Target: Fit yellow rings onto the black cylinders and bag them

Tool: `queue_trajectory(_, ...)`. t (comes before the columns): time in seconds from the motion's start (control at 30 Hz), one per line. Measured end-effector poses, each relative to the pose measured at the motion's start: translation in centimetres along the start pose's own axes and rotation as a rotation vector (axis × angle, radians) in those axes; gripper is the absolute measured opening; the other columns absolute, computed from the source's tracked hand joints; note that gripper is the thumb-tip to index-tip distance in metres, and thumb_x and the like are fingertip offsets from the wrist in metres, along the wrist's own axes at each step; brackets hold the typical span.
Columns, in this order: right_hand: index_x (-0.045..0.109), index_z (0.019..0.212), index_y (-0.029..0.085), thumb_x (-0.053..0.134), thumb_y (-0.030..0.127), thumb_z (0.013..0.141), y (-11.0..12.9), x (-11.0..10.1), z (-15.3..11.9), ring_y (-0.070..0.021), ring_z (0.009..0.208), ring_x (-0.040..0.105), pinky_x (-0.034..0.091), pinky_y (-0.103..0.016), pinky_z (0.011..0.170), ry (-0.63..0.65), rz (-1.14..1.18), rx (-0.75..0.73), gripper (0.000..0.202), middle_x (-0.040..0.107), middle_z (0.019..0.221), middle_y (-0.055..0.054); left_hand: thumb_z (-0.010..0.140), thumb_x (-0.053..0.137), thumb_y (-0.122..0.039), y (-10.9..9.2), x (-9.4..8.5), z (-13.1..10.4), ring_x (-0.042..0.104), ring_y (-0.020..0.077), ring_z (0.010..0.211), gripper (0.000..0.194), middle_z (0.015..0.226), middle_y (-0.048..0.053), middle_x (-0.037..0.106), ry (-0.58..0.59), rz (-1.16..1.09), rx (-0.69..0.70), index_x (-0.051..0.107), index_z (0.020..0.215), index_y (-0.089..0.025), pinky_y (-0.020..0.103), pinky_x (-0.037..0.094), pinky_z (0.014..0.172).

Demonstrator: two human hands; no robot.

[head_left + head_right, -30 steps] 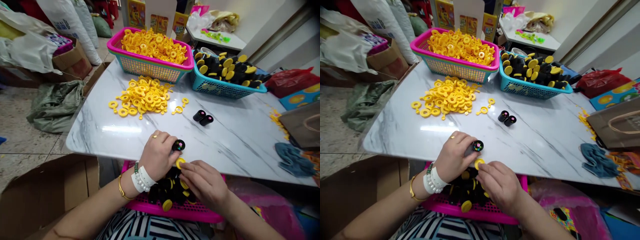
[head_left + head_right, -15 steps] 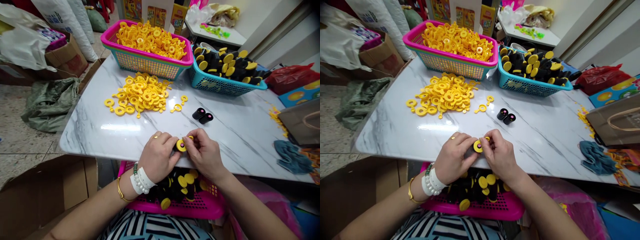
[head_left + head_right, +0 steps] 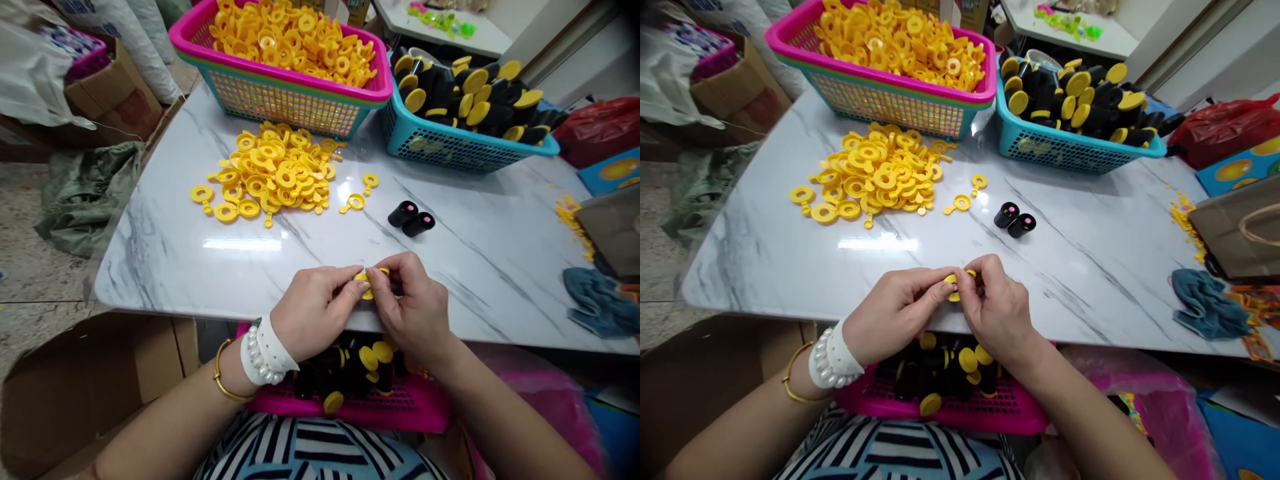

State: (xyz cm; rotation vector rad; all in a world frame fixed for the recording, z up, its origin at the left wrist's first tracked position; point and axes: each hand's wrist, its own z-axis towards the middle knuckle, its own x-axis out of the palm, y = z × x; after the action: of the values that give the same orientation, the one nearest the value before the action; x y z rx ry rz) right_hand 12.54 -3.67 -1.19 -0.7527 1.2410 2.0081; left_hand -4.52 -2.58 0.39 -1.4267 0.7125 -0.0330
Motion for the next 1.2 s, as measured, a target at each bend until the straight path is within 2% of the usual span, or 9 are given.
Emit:
queue_trajectory(0.13,0.051,0.088,0.02,0.054,0.029,0.094,0.1,-0.3,0.1,-0.0083,0.044,0.052,0.04,-0.019,0.045,0.11,0.202,0.161,0.011,0.054,0.057,0.006,0.097,0.045,-0.025,-0.1,0.1,0.0,0.059,0.0118,0.07,0.025,0.073,-0.002,0.064,0.0,-0.019,-0.004,0.069,0.104,-0.022,0.023,0.043,0.067)
queue_trajectory(0.33,0.051,0.094,0.02,0.059,0.043,0.092,0.3,-1.7,0.6,-0.0056,0.038,0.043,0.032,-0.014,0.035,0.445,0.77,0.558,0.024,0.052,0.053,0.008,0.097,0.045,-0.03,-0.2,0.6,-0.4,0.058,0.0111,0.063,0.027,0.067,-0.001,0.061,-0.07,0.008,-0.022,0.07,0.095,-0.019,0.022,0.043,0.061)
queue_trajectory(0.53,0.047,0.093,0.021,0.06,0.043,0.091,0.0,-1.8,0.8,-0.0069,0.036,0.046,0.034,-0.014,0.035,0.574,0.895,0.619,0.026,0.053,0.048,0.008,0.097,0.043,-0.039,0.7,-0.5,0.6,0.046,0.0085,0.04,0.036,0.049,-0.004,0.054,0.223,-0.376,-0.251,0.069,0.111,-0.02,0.018,0.037,0.042)
queue_trajectory(0.67,0.045,0.094,0.022,0.062,0.043,0.09,0.0,-1.2,0.4,-0.007,0.036,0.047,0.037,-0.014,0.036,0.488,0.9,0.581,0.027,0.054,0.051,0.009,0.096,0.042,-0.037,0.7,-0.4,1.0,0.044,0.0092,0.037,0.038,0.047,-0.004,0.052,0.277,-0.412,-0.295,0.066,0.116,-0.017,0.019,0.037,0.04)
queue_trajectory(0.77,0.044,0.094,0.023,0.065,0.044,0.086,0.2,-0.7,0.0,-0.0062,0.033,0.044,0.035,-0.015,0.032,0.409,0.932,0.597,0.032,0.051,0.053,0.011,0.097,0.04,-0.037,0.6,0.5,0.1,0.051,0.0113,0.045,0.039,0.055,-0.002,0.056,0.093,-0.208,-0.181,0.062,0.123,-0.016,0.022,0.042,0.045)
queue_trajectory(0.87,0.044,0.093,0.023,0.071,0.043,0.082,0.0,-0.2,-0.3,-0.0048,0.033,0.044,0.033,-0.015,0.03,0.322,0.97,0.589,0.036,0.056,0.066,0.01,0.089,0.059,-0.033,0.8,1.8,-0.9,0.061,0.0164,0.072,0.043,0.083,0.005,0.064,-0.186,0.048,0.05,0.055,0.127,-0.014,0.028,0.052,0.065)
queue_trajectory(0.93,0.045,0.092,0.022,0.074,0.041,0.079,-0.2,-0.1,-0.5,-0.0034,0.034,0.045,0.031,-0.015,0.03,0.264,0.973,0.569,0.037,0.059,0.072,0.008,0.084,0.067,-0.029,1.0,2.5,-1.3,0.061,0.0186,0.084,0.043,0.094,0.007,0.061,-0.286,0.165,0.172,0.057,0.124,-0.015,0.032,0.052,0.077)
queue_trajectory(1.03,0.048,0.091,0.02,0.075,0.04,0.079,-0.5,-0.3,-0.6,-0.0035,0.038,0.047,0.034,-0.015,0.037,0.249,0.979,0.553,0.035,0.058,0.066,0.007,0.087,0.063,-0.025,1.2,3.0,-1.4,0.059,0.0161,0.081,0.032,0.096,0.006,0.056,-0.366,0.255,0.227,0.061,0.119,-0.019,0.03,0.051,0.075)
queue_trajectory(1.2,0.05,0.089,0.018,0.072,0.044,0.08,-0.5,-1.1,0.1,-0.005,0.041,0.047,0.036,-0.016,0.038,0.391,0.946,0.605,0.036,0.057,0.062,0.005,0.087,0.062,-0.021,1.0,3.3,-1.0,0.056,0.0137,0.076,0.023,0.093,0.003,0.054,-0.366,0.255,0.202,0.062,0.11,-0.017,0.026,0.05,0.07)
